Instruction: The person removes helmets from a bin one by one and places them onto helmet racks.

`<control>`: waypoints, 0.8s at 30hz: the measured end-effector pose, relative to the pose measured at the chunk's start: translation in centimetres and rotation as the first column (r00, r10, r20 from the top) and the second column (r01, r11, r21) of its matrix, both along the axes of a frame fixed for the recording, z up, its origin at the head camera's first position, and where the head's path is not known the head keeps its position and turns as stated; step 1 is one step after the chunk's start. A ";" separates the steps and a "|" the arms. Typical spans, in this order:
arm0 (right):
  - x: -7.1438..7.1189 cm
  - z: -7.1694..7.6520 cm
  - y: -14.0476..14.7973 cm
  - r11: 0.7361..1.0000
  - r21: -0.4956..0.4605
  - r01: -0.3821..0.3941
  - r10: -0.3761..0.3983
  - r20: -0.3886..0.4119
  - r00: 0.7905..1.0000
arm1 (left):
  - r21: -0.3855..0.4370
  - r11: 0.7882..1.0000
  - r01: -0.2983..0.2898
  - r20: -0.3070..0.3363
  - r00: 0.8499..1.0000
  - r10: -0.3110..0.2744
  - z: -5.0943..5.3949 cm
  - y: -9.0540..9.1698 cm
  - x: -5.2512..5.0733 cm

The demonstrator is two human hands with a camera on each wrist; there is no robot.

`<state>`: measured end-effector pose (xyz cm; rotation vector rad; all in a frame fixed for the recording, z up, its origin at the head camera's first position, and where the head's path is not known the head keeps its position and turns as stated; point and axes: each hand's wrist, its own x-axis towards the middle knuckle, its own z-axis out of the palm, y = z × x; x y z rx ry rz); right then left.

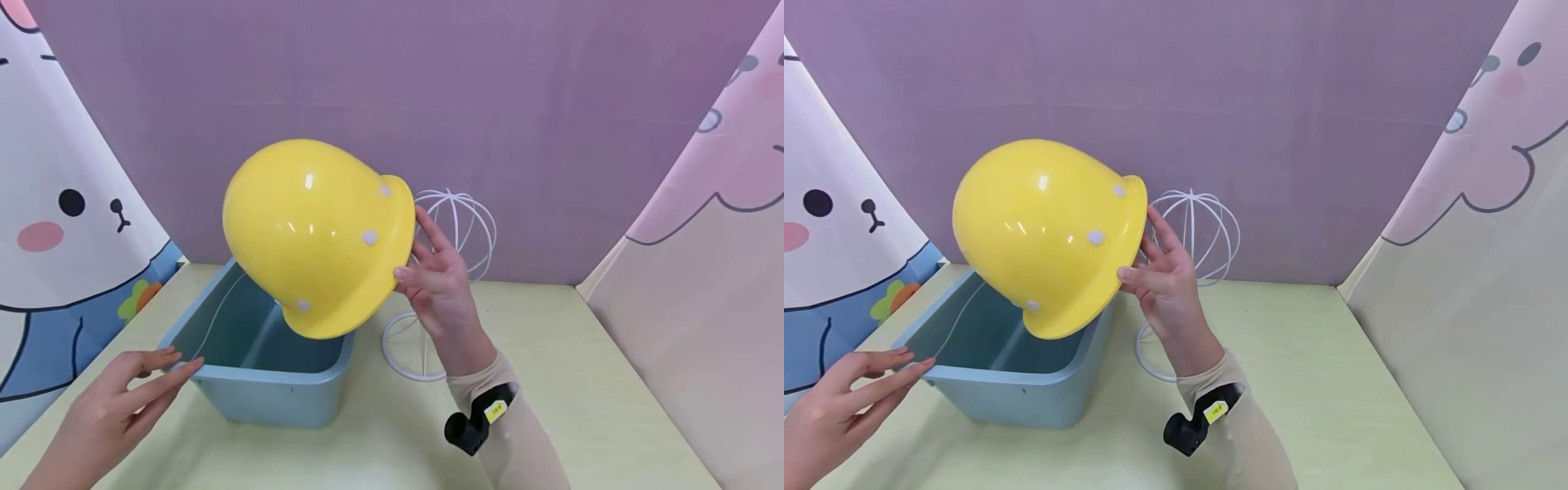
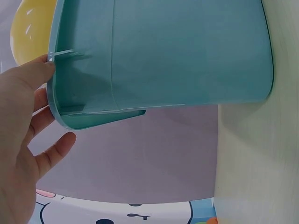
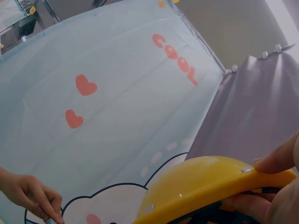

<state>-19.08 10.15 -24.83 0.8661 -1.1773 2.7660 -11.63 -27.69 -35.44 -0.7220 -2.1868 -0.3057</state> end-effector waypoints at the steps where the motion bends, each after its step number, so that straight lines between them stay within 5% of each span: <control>1: 0.0 0.0 0.1 1.000 -0.017 0.003 -0.003 -0.005 1.000 | 0.002 1.000 0.000 0.002 1.000 0.000 0.0 0.0 0.0; 13: -0.3 0.2 1.4 0.975 -0.222 0.015 -0.028 -0.058 0.998 | 0.025 1.000 0.018 -0.005 1.000 -0.018 0.0 -0.1 0.0; 24: -0.1 -0.4 2.9 0.925 -0.380 0.009 -0.039 -0.071 0.997 | 0.035 0.999 0.018 -0.002 1.000 -0.018 -0.3 -0.2 -0.1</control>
